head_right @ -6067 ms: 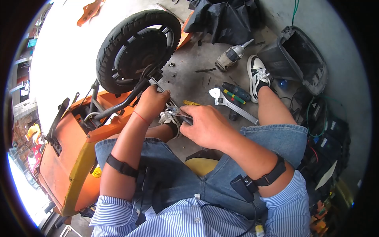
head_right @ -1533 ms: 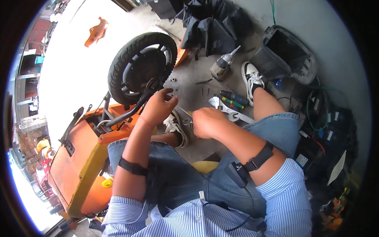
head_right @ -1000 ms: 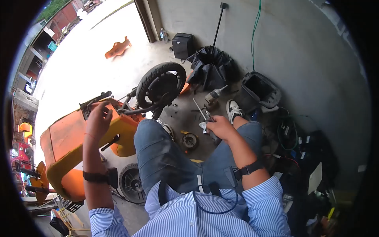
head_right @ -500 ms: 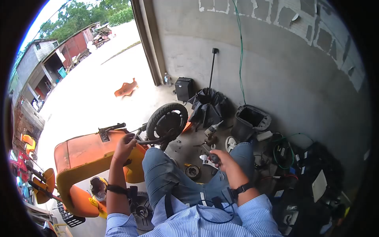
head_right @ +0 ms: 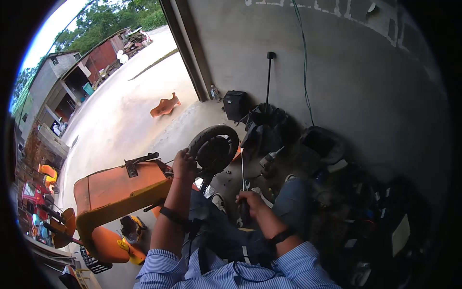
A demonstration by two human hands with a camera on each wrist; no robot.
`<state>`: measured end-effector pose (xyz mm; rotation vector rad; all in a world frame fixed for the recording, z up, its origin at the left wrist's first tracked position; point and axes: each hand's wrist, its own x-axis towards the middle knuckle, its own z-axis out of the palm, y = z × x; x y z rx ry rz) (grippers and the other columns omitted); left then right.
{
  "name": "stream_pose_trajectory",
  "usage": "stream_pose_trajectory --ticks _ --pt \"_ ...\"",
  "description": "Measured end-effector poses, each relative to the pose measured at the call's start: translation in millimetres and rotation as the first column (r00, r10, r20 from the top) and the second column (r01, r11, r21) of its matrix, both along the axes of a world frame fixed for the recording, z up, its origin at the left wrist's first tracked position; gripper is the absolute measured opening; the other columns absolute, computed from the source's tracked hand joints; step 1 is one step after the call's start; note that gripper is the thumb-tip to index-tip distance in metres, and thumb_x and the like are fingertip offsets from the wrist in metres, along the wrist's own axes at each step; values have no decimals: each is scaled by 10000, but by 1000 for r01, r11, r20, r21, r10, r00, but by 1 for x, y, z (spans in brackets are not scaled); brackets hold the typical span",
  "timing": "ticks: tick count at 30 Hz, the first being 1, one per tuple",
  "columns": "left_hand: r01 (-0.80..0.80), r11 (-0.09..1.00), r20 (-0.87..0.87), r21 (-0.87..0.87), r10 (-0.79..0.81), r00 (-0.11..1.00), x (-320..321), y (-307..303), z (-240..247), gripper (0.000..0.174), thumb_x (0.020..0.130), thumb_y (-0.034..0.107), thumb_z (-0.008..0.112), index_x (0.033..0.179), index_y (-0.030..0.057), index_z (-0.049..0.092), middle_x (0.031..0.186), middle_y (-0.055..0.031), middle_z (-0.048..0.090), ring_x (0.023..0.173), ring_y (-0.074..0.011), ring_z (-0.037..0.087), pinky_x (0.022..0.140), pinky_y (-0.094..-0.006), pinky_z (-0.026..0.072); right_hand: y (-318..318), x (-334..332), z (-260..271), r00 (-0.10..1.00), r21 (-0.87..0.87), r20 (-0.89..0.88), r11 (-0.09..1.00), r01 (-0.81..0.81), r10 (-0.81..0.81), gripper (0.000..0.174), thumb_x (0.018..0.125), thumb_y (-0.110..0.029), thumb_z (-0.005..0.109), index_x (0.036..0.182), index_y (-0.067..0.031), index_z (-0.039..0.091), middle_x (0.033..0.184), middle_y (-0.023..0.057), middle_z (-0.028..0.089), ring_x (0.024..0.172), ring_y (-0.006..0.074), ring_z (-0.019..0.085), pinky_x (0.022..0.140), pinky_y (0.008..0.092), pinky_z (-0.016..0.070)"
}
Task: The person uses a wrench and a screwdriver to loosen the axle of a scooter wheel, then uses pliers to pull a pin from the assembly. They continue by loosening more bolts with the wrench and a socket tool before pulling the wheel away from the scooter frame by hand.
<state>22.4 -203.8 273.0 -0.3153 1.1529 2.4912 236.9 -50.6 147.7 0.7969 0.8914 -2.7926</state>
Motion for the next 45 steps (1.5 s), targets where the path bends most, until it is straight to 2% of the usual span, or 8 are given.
stream_pose_trajectory --ticks 17,24,29,33,37,40,44,45 --pt "-324 937 -228 -128 290 929 -51 41 -18 78 906 128 579 851 75 561 609 14 459 474 -102 414 433 -264 344 -103 21 106 978 76 -168 991 -112 123 254 892 -294 739 994 -92 622 784 -23 601 698 84 581 615 243 469" --pt "187 890 -43 -417 -225 973 -11 45 -54 136 924 150 583 988 42 636 714 4 526 494 -111 464 451 -257 379 -92 6 77 990 -152 -87 980 -128 115 177 887 -187 725 967 -40 667 842 56 694 719 177 678 680 332 570" --pt "550 797 63 249 -580 812 3 21 -110 224 953 123 482 1154 46 546 778 19 515 654 -108 513 583 -258 431 -84 1 67 998 -238 -39 969 -64 56 184 867 -156 734 976 -19 679 889 91 722 764 215 708 725 358 589" --pt "330 942 203 59 -335 920 34 9 -72 227 925 145 536 1133 63 574 816 7 529 687 -128 527 606 -276 454 -86 5 76 999 -209 11 977 -50 53 154 841 -118 744 959 -43 679 852 88 709 755 222 704 716 359 589" --pt "122 528 -137 -841 -425 895 40 2 -97 287 905 200 560 1099 -1 626 888 -93 656 762 -200 647 688 -320 523 -98 4 44 995 -262 3 961 -91 96 152 837 -122 744 952 -47 678 854 78 711 763 218 701 741 376 586" --pt "-329 145 -317 -933 -762 565 55 2 -69 291 867 189 571 1114 50 635 1073 -207 673 957 -346 670 793 -415 542 -102 9 48 994 -222 43 971 -91 103 174 866 -160 714 976 -29 685 908 116 728 791 271 711 792 411 584" --pt "-506 259 -487 -823 -780 393 41 16 -44 240 885 209 594 1070 56 603 945 -151 655 795 -357 672 664 -453 537 -105 16 71 989 -345 35 930 -124 145 249 886 -222 692 1046 -34 658 911 111 713 815 250 698 757 401 585" --pt "-203 503 -492 -840 -549 676 30 26 -38 243 893 199 602 1077 41 603 893 -115 638 735 -312 665 614 -421 529 -104 17 71 991 -285 12 950 -126 134 267 894 -237 684 1067 -36 648 889 94 699 781 225 684 725 378 581"
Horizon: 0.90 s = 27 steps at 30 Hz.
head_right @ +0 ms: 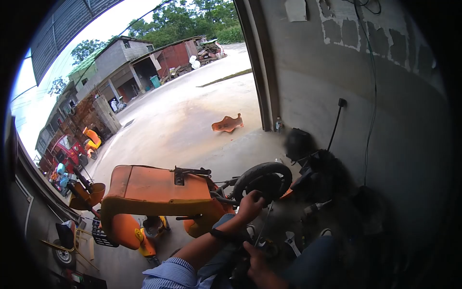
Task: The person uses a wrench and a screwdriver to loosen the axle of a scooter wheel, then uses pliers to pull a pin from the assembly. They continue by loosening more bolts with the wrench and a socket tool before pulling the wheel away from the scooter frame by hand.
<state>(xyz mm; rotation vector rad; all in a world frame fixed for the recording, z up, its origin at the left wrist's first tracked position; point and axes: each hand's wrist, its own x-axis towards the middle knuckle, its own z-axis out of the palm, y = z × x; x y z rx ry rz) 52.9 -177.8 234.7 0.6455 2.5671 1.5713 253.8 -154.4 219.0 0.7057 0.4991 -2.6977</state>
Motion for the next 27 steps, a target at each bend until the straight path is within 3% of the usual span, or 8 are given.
stream_pose_trajectory --ticks 1,4,9,11,13,15,22,27 --pt "-170 936 400 307 35 916 -11 6 3 246 900 189 611 1084 27 602 841 -78 621 675 -266 658 563 -389 522 0 1 5 999 57 -33 998 12 -10 285 903 -252 675 1087 -37 638 867 77 686 748 201 669 693 354 577" --pt "-257 637 569 727 -348 745 -32 4 11 291 896 203 621 1117 15 622 892 -49 623 721 -194 661 586 -315 544 -4 1 8 997 140 -78 990 16 -5 319 913 -280 662 1124 -46 616 883 50 661 684 142 617 631 290 549" --pt "-276 860 572 428 -21 820 -24 24 2 249 863 154 586 1035 -10 661 873 -80 663 742 -165 655 649 -300 528 -6 7 21 995 139 -88 989 52 -40 328 911 -299 666 1120 -53 611 906 43 658 669 125 591 614 269 532" --pt "-36 985 211 168 -1 978 -20 30 -14 280 844 183 598 1041 -3 667 948 -170 706 879 -275 694 841 -359 520 -1 7 -5 993 198 -116 979 53 -30 317 922 -330 664 1079 -60 618 863 42 652 655 105 569 567 256 494" --pt "4 991 222 131 -34 974 -19 29 -7 283 843 188 590 1051 8 660 943 -201 698 904 -337 687 848 -387 516 2 3 -9 998 194 -61 980 42 -31 268 934 -333 651 1004 -76 618 794 21 619 608 111 541 542 251 457" --pt "104 994 16 -29 -103 995 -28 24 -6 248 868 185 592 1047 24 653 891 -161 695 717 -236 693 669 -355 540 10 -5 -16 999 189 -1 981 35 -36 244 946 -336 639 929 -93 619 726 1 586 561 118 512 516 246 420" --pt "135 931 -64 -339 -167 984 -52 -12 21 246 859 199 584 1021 22 639 850 -185 695 803 -352 692 747 -422 534 111 -28 -80 967 271 23 932 239 -255 335 951 -445 562 939 -129 670 828 37 679 529 127 511 478 301 385" --pt "242 890 -57 -388 -285 957 -32 -16 56 236 867 209 600 999 15 627 966 -223 682 972 -391 652 829 -452 508 136 3 -133 801 557 296 775 298 -520 64 761 -124 618 800 -79 593 767 43 638 668 173 568 662 304 479"
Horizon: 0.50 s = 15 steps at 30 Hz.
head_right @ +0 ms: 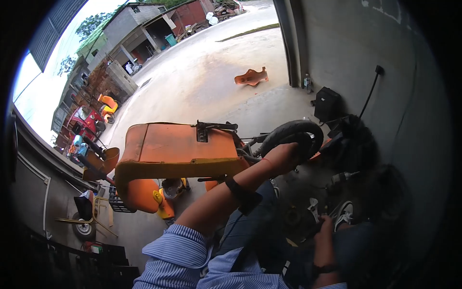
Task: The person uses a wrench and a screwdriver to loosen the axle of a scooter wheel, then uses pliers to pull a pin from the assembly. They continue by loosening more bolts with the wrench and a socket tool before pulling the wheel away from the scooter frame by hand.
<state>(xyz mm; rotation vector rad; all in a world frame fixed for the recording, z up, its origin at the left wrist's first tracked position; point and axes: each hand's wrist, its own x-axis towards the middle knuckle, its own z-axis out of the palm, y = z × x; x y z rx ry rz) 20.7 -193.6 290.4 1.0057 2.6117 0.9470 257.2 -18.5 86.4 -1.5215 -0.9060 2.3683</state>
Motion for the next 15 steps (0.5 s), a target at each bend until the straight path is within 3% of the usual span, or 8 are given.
stream_pose_trajectory --ticks 3,4,6,7,10,12,14,15 --pt "60 943 67 328 -87 994 10 -1 3 301 872 164 586 1131 15 625 990 -188 690 924 -313 684 835 -384 522 4 -5 -34 995 31 -10 995 -98 98 58 737 -88 593 783 -53 589 729 50 605 671 179 566 664 313 487" --pt "-16 913 262 409 -101 960 15 -2 5 310 876 159 596 1147 11 622 996 -125 695 883 -202 676 778 -332 533 1 -12 -35 991 -47 -37 991 -129 127 71 740 -87 615 801 -51 611 728 51 608 675 187 579 672 316 491" --pt "-266 828 618 493 -118 777 22 -3 5 314 858 179 607 1123 13 626 919 -81 677 821 -154 653 707 -326 529 -11 -22 -26 970 56 -89 973 -224 228 141 772 -79 670 910 -51 665 789 50 632 738 185 605 721 315 494" --pt "-389 795 754 466 -127 644 26 -7 5 317 864 141 618 1164 38 616 934 -34 653 812 -107 627 701 -238 510 -17 -25 -16 967 61 -98 971 -231 237 141 772 -79 670 910 -51 665 789 50 632 738 185 605 721 315 494" --pt "-585 671 882 456 -252 398 53 -17 -7 346 908 159 591 1244 78 580 1034 -31 626 854 -104 612 718 -255 512 -33 -32 19 940 55 -191 959 -277 283 211 810 -90 693 1017 -54 670 857 53 660 763 182 616 731 318 507" --pt "-541 761 918 358 -181 353 67 -21 -29 370 929 165 568 1292 92 557 1094 -30 614 910 -99 603 771 -274 509 -38 -34 48 957 112 -198 975 -193 212 141 844 -95 664 979 -53 671 827 66 674 713 183 611 687 315 515" --pt "-511 768 923 385 -306 234 74 -23 -75 414 932 157 553 1337 73 528 1150 -42 618 982 -133 609 847 -309 506 -34 -32 69 956 39 -198 976 -214 218 205 862 -120 631 1052 -51 663 889 84 690 727 185 614 696 315 522" --pt "-492 802 933 338 -219 284 83 -21 -71 454 929 152 558 1367 50 496 1214 -69 610 1051 -180 619 884 -327 507 -32 -33 76 955 -12 -219 978 -210 202 219 872 -136 609 1068 -47 653 908 93 692 739 192 617 700 325 525"
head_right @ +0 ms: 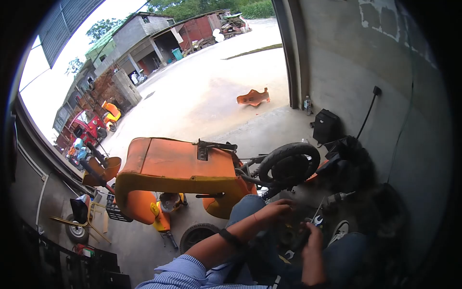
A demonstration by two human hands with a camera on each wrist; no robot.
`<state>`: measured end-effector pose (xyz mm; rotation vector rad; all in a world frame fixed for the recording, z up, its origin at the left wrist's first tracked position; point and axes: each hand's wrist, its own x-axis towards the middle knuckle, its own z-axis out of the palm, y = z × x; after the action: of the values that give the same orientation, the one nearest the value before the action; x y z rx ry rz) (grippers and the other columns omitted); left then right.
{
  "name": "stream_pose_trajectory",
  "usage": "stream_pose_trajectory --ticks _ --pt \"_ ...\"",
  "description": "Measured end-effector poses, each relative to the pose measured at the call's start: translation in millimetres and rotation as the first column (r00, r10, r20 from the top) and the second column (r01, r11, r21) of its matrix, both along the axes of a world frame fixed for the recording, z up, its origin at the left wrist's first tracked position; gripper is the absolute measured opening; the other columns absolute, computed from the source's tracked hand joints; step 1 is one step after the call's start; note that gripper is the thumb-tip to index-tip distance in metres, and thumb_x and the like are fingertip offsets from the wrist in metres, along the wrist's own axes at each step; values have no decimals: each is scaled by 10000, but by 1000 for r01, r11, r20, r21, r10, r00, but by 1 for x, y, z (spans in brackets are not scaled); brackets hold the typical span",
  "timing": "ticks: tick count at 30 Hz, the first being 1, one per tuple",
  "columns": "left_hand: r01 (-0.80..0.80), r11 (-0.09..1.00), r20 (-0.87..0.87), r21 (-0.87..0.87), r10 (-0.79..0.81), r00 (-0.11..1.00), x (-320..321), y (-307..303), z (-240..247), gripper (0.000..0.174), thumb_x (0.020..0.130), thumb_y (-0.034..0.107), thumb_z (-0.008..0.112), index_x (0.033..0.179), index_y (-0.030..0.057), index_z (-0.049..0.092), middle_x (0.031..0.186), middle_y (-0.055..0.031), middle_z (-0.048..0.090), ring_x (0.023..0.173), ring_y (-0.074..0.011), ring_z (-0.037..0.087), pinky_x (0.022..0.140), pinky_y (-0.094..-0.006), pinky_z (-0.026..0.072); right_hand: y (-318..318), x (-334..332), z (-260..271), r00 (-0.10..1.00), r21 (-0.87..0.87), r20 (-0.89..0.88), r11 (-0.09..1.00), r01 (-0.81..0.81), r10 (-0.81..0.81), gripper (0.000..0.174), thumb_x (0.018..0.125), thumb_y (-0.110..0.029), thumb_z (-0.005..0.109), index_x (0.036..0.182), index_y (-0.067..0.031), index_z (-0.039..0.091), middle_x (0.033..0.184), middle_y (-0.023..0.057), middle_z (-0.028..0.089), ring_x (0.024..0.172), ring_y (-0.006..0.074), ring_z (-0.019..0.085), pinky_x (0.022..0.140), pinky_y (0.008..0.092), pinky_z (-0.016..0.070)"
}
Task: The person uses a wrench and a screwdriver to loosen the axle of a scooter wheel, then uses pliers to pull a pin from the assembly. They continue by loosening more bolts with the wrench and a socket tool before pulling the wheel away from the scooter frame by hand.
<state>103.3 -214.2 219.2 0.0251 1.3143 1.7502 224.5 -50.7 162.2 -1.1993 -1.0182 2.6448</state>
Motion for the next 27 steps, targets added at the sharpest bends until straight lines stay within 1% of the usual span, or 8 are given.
stream_pose_trajectory --ticks 6,9,11,18,21,23,25,27 --pt "48 990 -76 -129 -58 995 27 2 -2 529 912 191 603 1379 1 442 1265 -153 585 1125 -236 587 897 -338 519 1 -12 20 999 -95 -41 995 -22 19 215 884 -102 558 1060 14 601 954 188 702 853 274 669 797 374 550" --pt "84 981 -74 -173 -98 992 30 3 -8 444 938 149 577 1357 30 485 1276 -88 586 1166 -204 581 886 -322 501 3 -16 25 995 -142 -73 987 -82 72 233 901 -99 548 1114 -6 547 1036 185 689 833 294 678 771 416 568" --pt "118 978 -37 -170 -126 991 33 6 8 442 941 154 578 1356 34 486 1283 -77 576 1155 -199 573 870 -331 504 3 -17 30 995 -114 -54 989 -94 88 170 901 -108 561 1026 -8 618 1002 163 693 810 263 683 754 413 571" --pt "145 963 -313 -226 -213 926 35 4 -36 379 992 201 550 1320 13 518 1200 -93 601 1056 -166 584 834 -281 499 -3 -21 16 1000 -66 -14 998 -13 12 130 865 -78 622 975 -12 645 939 104 692 853 228 668 769 394 555" --pt "158 962 -272 -223 -217 938 36 5 -30 350 992 192 546 1283 -3 548 1165 -93 611 1030 -159 589 837 -288 499 -2 -20 13 1000 -93 -15 995 -24 23 134 857 -57 625 985 -17 631 953 104 691 859 226 666 790 390 549" --pt "171 950 -235 -259 -234 943 35 4 -33 343 968 117 551 1286 -10 535 1196 -120 620 1088 -173 579 930 -304 474 -4 -20 10 999 -118 -27 992 -36 33 151 856 -46 621 1004 -18 621 964 107 689 857 228 666 799 386 547" --pt "155 956 -521 -249 -268 810 37 3 -45 371 925 64 578 1284 -13 532 1172 -119 623 1059 -187 607 915 -311 492 -3 -21 14 998 -184 -53 983 27 -38 217 852 -20 613 1068 -13 594 998 118 684 873 235 667 803 371 547" --pt "204 916 -528 -345 -369 765 37 1 -45 485 879 35 624 1336 -16 474 1196 -135 613 1081 -210 619 912 -330 508 -3 -22 13 996 -169 -80 985 30 -44 257 857 -11 606 1111 -15 571 1035 128 674 919 238 666 820 363 548"
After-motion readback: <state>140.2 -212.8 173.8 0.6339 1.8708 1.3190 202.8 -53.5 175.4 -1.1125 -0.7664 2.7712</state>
